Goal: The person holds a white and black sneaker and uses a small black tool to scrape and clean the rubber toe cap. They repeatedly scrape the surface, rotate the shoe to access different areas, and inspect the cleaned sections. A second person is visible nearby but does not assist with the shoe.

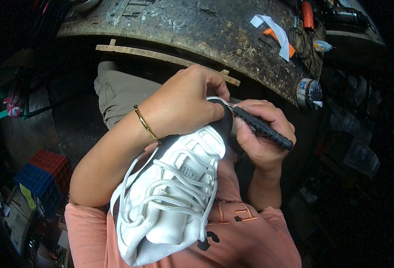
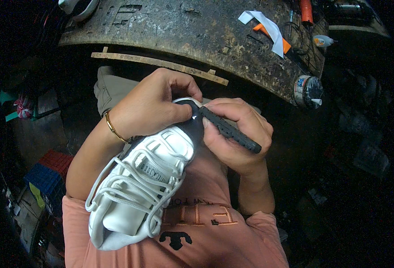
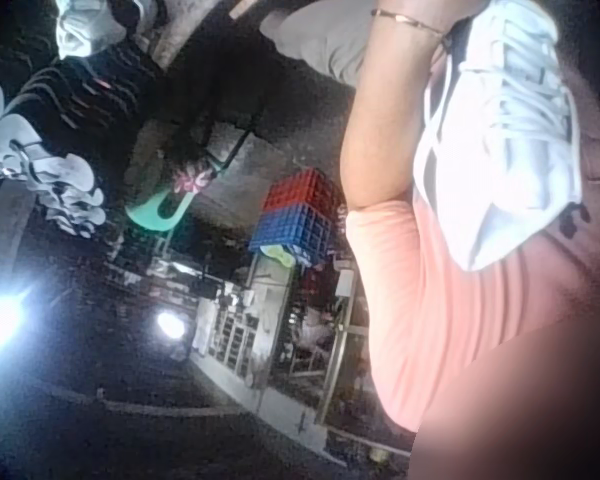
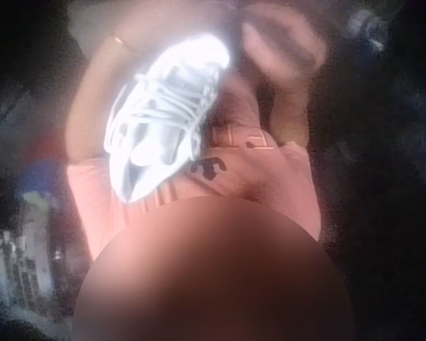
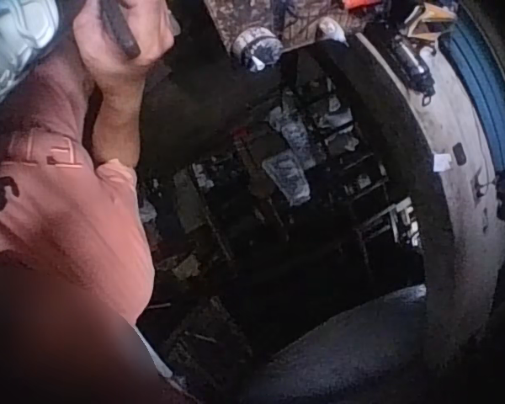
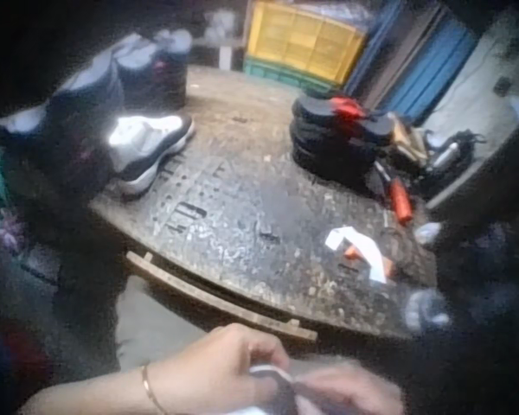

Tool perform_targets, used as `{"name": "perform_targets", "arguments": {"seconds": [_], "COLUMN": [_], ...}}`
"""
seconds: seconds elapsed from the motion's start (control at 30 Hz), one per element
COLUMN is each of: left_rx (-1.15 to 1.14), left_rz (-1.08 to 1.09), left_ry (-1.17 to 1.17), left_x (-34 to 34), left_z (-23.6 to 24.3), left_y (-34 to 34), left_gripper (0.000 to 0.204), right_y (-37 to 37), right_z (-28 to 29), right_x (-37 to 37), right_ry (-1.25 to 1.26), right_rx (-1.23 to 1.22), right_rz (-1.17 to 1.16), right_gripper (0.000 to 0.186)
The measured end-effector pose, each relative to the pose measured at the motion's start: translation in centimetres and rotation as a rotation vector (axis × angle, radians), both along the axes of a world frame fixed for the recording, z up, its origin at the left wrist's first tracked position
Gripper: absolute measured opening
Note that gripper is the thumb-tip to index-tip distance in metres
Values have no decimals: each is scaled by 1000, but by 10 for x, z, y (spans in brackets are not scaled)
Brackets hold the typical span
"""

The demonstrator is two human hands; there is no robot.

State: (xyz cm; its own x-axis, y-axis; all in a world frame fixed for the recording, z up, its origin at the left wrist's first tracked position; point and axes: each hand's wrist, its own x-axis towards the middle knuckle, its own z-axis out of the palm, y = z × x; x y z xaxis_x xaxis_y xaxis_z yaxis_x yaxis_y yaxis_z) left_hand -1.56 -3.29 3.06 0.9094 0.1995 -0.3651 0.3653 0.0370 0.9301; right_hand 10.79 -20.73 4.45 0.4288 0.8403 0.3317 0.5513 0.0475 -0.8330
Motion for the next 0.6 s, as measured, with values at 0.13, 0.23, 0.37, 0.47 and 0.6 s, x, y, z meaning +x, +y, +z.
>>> {"name": "perform_targets", "arguments": {"seconds": [0.13, 0.23, 0.37, 0.47, 0.6], "left_rx": [37, 43, 31, 24, 8], "left_rz": [-4, -3, 4, 6, 11], "left_ry": [-9, -19, -19, -15, 5], "left_x": [0, 1, 1, 0, 0], "left_z": [1, 1, 0, -1, -1], "left_y": [1, 1, 1, 1, 1], "left_gripper": [17, 17, 17, 17, 16], "right_y": [0, 0, 1, 0, -1], "right_z": [1, 1, 1, 2, 1], "right_x": [1, 1, 0, -1, 0], "right_ry": [-8, -15, -6, 13, 11], "right_rx": [-8, -10, -6, -21, -23], "right_rz": [6, 7, 5, -7, -11], "right_gripper": [26, 26, 26, 27, 26]}}
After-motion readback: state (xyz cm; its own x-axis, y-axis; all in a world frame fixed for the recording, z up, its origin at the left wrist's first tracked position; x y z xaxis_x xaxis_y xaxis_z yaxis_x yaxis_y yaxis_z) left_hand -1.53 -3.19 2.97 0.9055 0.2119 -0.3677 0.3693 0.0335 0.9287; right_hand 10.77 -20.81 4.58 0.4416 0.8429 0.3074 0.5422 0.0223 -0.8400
